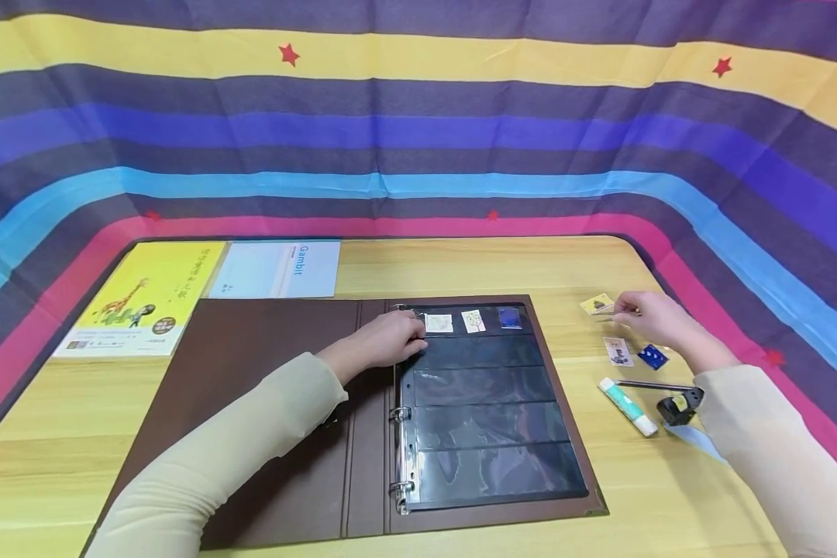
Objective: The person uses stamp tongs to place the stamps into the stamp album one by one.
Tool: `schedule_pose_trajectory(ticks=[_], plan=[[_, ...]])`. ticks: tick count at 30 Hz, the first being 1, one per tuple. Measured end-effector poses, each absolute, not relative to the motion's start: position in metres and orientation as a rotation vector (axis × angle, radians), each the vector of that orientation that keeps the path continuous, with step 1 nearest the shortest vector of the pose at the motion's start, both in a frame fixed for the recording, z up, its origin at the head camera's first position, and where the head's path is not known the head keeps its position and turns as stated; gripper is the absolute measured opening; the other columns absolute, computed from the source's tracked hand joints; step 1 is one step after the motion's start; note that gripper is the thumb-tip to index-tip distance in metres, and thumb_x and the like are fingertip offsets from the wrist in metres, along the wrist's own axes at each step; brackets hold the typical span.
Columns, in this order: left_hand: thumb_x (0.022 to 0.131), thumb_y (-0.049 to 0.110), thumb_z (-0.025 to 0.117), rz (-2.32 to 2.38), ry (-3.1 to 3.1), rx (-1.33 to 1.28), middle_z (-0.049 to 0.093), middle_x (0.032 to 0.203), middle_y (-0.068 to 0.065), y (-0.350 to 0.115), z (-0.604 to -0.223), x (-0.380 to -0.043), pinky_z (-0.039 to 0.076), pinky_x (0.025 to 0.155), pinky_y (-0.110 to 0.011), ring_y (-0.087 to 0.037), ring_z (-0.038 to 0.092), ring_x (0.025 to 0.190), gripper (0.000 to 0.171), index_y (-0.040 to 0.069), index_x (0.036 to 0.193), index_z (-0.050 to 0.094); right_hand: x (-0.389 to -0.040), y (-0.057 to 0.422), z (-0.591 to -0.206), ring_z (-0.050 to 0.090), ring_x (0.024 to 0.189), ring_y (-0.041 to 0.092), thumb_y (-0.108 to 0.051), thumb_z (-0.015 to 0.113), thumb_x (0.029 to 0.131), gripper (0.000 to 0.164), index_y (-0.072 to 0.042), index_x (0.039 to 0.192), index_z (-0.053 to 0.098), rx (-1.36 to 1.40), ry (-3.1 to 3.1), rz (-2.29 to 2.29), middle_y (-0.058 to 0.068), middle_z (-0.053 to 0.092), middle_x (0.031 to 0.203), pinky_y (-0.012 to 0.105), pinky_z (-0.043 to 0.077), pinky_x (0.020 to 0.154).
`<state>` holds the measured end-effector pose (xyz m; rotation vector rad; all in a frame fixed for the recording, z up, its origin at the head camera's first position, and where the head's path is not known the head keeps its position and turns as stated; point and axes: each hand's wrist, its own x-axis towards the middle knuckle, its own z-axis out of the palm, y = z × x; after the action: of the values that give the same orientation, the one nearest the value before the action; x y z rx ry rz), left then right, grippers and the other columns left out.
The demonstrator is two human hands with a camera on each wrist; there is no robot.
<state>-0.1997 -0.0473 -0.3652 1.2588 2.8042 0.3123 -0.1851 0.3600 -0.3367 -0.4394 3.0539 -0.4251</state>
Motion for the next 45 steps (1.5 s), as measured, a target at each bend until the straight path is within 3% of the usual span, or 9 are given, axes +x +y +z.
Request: schedule_pose_trajectory(ticks=[7,12,27,38,45], plan=[[0.080,0.023,0.052,0.348,2.820,1.231,0.047,0.072,0.004,-0.047,-0.368,-0.199,0.036,0.062,-0.026,-0.010,0.043,0.065,0.012,0.012,0.078,0.057,-0.176,0.387,-0.343,0.037,0.053,0.014,-0.012,0.054,0.078,0.008,-0.007,0.072,0.051,-0.355,2.998,-0.338,0.000,0.045,0.062,0.029,0.030,0.050],[0.079,0.022,0.053,0.373,2.824,1.230,0.046,0.071,0.004,-0.048,-0.368,-0.199,0.036,0.060,-0.026,-0.009,0.042,0.064,0.011,0.013,0.076,0.056,-0.175,0.396,-0.345,0.040,0.057,0.015,-0.008,0.056,0.075,0.005,-0.006,0.072,0.053,-0.329,2.975,-0.299,-0.001,0.048,0.064,0.031,0.033,0.052],[0.078,0.017,0.053,0.367,2.831,1.219,0.047,0.073,0.004,-0.046,-0.368,-0.199,0.036,0.063,-0.026,-0.010,0.043,0.065,0.006,0.012,0.075,0.055,-0.174,0.399,-0.347,0.038,0.054,0.013,-0.012,0.056,0.075,0.009,-0.011,0.067,0.052,-0.305,2.950,-0.197,-0.003,0.045,0.059,0.029,0.031,0.049],[0.074,0.007,0.046,0.335,2.830,1.108,0.051,0.079,0.002,-0.044,-0.365,-0.199,0.037,0.066,-0.024,-0.010,0.045,0.070,0.016,0.009,0.082,0.059,-0.175,0.396,-0.342,0.038,0.054,0.015,-0.010,0.051,0.079,0.009,-0.008,0.070,0.052,-0.261,2.952,-0.233,-0.001,0.043,0.060,0.028,0.029,0.048],[0.072,0.008,0.048,0.315,2.825,1.069,0.051,0.077,0.002,-0.042,-0.364,-0.199,0.038,0.065,-0.025,-0.011,0.045,0.070,0.012,0.009,0.080,0.058,-0.178,0.395,-0.338,0.037,0.052,0.013,-0.009,0.052,0.078,0.009,-0.007,0.070,0.052,-0.349,3.007,-0.252,-0.002,0.041,0.058,0.028,0.029,0.048]])
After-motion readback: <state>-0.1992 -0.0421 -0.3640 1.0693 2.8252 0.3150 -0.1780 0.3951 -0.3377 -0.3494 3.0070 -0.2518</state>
